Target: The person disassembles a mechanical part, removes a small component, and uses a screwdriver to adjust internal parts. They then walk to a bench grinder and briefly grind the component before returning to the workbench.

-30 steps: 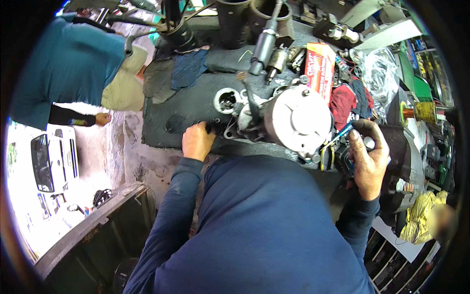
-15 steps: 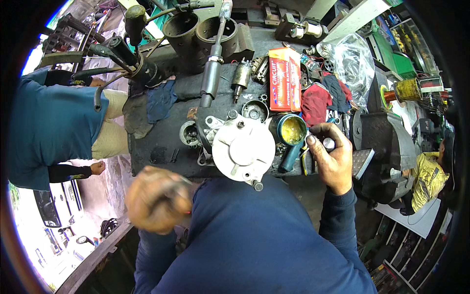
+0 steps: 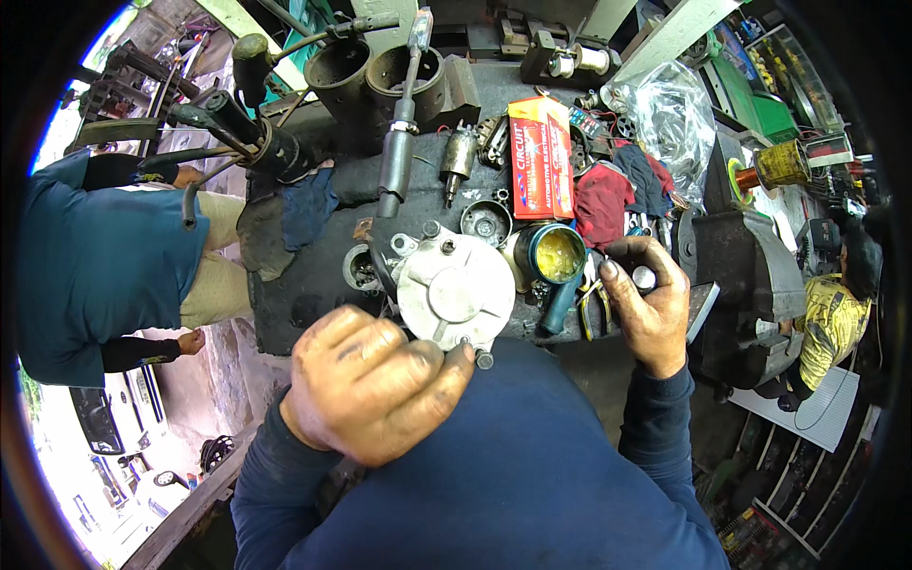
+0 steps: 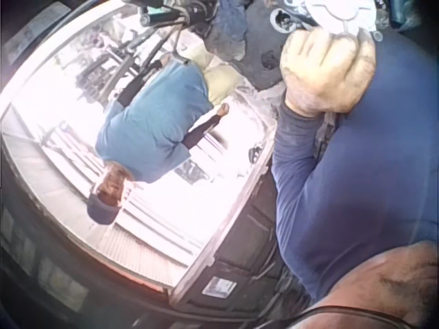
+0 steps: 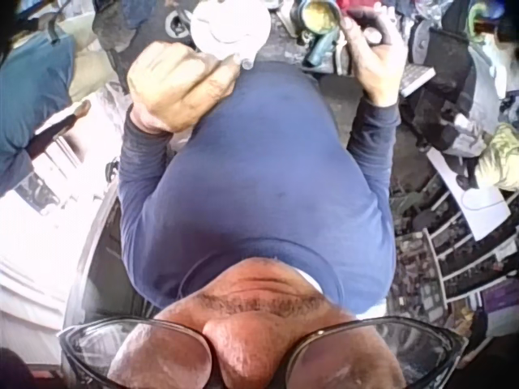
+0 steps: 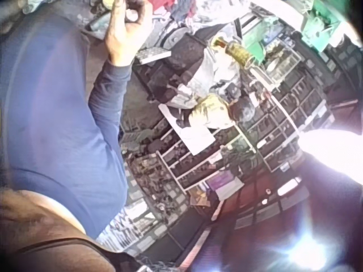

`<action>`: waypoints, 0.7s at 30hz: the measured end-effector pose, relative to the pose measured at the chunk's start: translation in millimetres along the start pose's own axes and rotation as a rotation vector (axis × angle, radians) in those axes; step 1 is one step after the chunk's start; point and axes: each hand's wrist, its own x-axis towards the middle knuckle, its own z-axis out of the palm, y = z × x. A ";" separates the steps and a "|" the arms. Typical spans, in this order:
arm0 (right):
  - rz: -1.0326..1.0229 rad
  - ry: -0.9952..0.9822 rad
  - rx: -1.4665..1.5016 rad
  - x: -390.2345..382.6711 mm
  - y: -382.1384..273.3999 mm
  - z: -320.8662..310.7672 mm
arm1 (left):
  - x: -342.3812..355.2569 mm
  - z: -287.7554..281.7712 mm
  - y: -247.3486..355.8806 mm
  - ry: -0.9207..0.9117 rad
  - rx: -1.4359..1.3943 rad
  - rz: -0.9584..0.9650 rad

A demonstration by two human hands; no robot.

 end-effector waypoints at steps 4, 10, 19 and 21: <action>0.026 0.040 0.223 -4.5 -24.8 -17.5 | -0.5 7.7 4.7 0.162 -0.283 -0.456; -0.574 -0.203 1.041 16.3 -129.9 -64.8 | -10.6 27.2 5.6 0.269 -0.517 -0.525; -0.541 -0.568 0.958 31.2 -180.0 -11.6 | -19.9 42.7 -1.7 0.333 -0.646 -0.521; -0.529 -0.597 0.929 29.0 -178.1 -6.1 | -19.8 43.2 -0.8 0.342 -0.656 -0.518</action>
